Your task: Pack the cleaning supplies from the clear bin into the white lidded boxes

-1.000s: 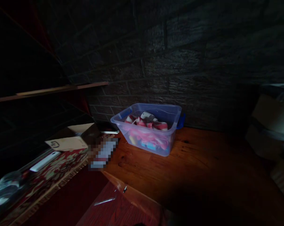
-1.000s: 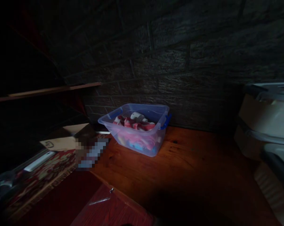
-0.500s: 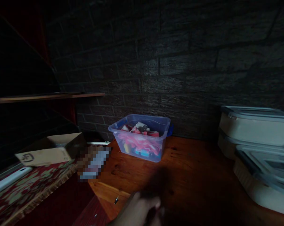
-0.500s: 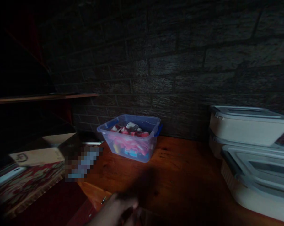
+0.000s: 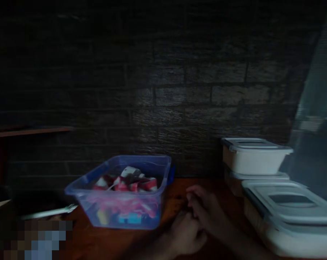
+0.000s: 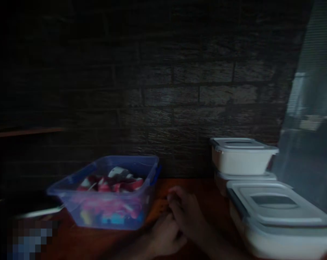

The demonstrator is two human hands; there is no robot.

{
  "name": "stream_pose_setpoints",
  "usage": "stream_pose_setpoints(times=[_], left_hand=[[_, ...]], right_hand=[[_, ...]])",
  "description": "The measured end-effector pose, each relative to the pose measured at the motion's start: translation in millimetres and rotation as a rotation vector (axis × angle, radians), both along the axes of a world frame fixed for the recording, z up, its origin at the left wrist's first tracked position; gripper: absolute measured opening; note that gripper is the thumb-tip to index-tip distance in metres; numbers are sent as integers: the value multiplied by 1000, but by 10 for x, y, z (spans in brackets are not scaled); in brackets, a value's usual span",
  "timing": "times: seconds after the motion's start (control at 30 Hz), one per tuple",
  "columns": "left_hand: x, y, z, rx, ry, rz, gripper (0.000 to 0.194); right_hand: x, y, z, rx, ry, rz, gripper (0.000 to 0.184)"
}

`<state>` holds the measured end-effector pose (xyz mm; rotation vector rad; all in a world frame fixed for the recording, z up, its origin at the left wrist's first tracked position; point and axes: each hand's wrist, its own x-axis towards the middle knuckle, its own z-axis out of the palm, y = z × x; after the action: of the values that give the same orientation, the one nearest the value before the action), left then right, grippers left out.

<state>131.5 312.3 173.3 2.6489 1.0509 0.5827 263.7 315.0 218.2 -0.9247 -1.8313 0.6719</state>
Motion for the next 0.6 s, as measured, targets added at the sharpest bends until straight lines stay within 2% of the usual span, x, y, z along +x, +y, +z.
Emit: stream_pose_setpoints(times=[0.1, 0.2, 0.37, 0.6], left_hand=[[-85, 88, -55, -39, -59, 21, 29], [-123, 202, -87, -87, -108, 42, 26], [-159, 243, -154, -147, -144, 79, 25], [-207, 289, -238, -217, -268, 114, 25]], right_hand=[[-50, 126, -78, 17, -36, -75, 19], [22, 290, -218, 4, -85, -136, 20], [188, 374, -452, -41, -167, -132, 21], [167, 312, -470, -51, -243, -89, 27]])
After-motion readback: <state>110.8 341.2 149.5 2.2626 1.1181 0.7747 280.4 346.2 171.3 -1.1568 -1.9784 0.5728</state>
